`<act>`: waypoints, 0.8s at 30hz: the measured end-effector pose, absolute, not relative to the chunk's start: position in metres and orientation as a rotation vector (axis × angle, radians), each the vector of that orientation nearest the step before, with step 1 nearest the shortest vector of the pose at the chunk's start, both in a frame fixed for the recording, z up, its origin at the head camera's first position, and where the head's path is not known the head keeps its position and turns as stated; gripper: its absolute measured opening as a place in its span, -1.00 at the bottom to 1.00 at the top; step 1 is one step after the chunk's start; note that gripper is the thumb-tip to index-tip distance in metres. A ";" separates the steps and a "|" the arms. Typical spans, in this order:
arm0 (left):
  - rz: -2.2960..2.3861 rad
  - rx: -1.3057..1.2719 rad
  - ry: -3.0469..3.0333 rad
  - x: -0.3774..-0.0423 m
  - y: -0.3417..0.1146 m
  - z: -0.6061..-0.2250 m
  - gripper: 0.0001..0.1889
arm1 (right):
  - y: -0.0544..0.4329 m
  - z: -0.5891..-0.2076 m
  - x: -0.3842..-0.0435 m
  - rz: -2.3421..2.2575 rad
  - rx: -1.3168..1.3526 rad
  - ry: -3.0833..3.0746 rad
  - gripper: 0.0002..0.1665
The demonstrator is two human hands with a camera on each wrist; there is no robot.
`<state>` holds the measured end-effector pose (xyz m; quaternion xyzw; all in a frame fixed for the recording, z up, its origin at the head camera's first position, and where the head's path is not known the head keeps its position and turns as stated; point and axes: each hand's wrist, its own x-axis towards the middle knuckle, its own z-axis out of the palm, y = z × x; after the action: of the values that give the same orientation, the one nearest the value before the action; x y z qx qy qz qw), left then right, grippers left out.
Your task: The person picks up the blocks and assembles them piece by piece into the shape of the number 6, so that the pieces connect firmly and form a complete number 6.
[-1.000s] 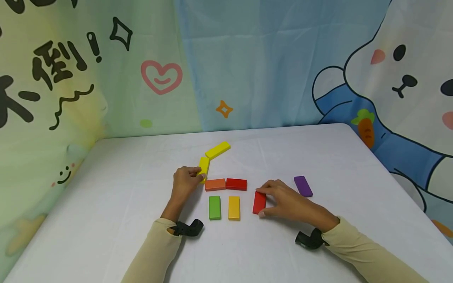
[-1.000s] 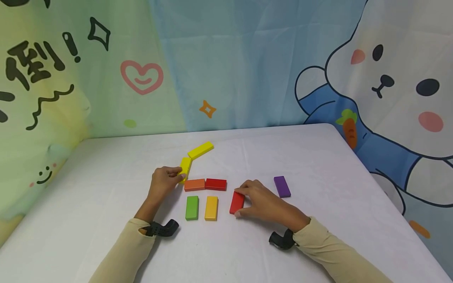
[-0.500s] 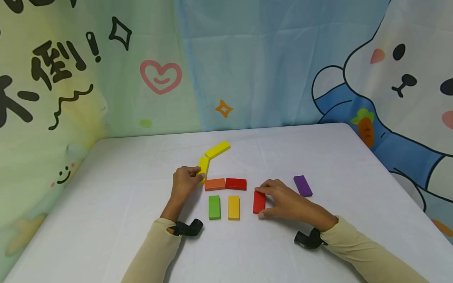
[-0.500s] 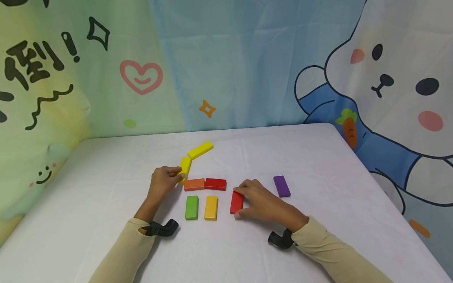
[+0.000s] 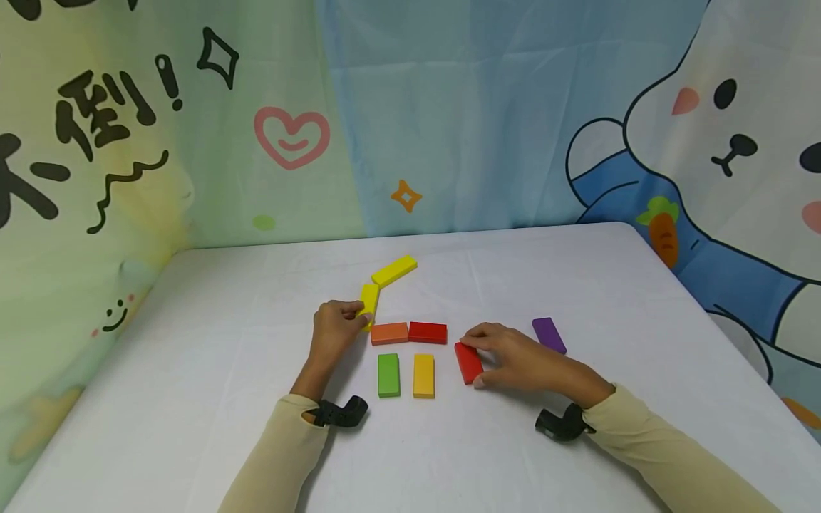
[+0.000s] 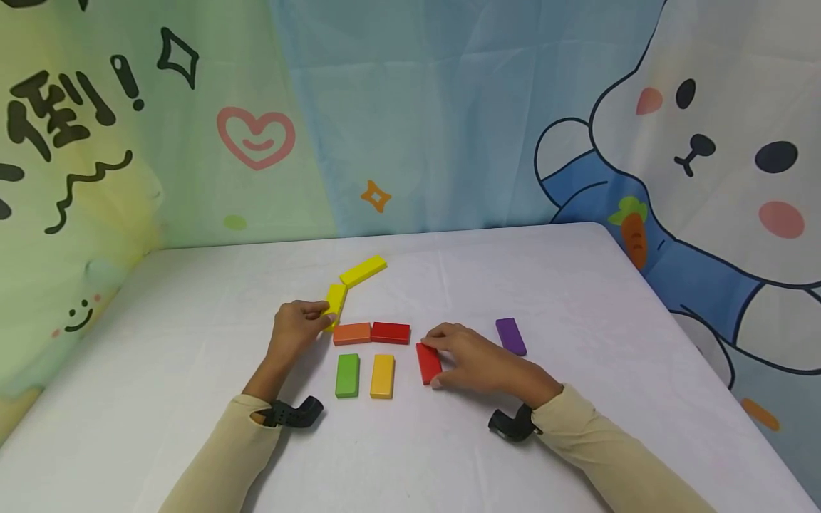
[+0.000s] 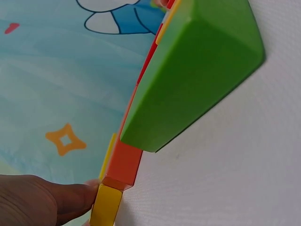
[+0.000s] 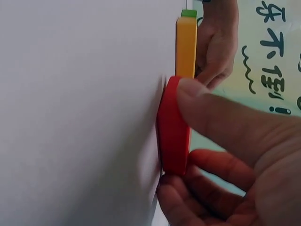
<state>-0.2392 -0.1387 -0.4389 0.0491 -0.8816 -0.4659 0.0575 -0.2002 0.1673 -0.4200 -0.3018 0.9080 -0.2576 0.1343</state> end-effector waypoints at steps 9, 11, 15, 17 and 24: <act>-1.410 0.150 -2.668 -0.240 -0.139 -0.440 -0.66 | 0.175 -0.422 -0.218 -0.758 -0.978 2.548 -0.24; -1.409 0.149 -2.668 -0.240 -0.139 -0.440 -0.66 | 0.176 -0.422 -0.223 -0.757 -0.980 2.535 -0.24; -1.409 0.151 -2.668 -0.240 -0.140 -0.441 -0.66 | 0.176 -0.420 -0.230 -0.758 -1.012 2.499 -0.25; -1.405 0.156 -2.670 -0.240 -0.140 -0.441 -0.66 | 0.176 -0.419 -0.233 -0.769 -1.047 2.464 -0.26; -1.402 0.173 -2.680 -0.240 -0.139 -0.440 -0.64 | 0.174 -0.414 -0.238 -0.766 -1.092 2.402 -0.28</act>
<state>-0.2403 -0.1394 -0.4401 0.0571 -0.8833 -0.4619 0.0561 -0.2385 0.1743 -0.4137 -0.3899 0.8573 -0.2732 0.1959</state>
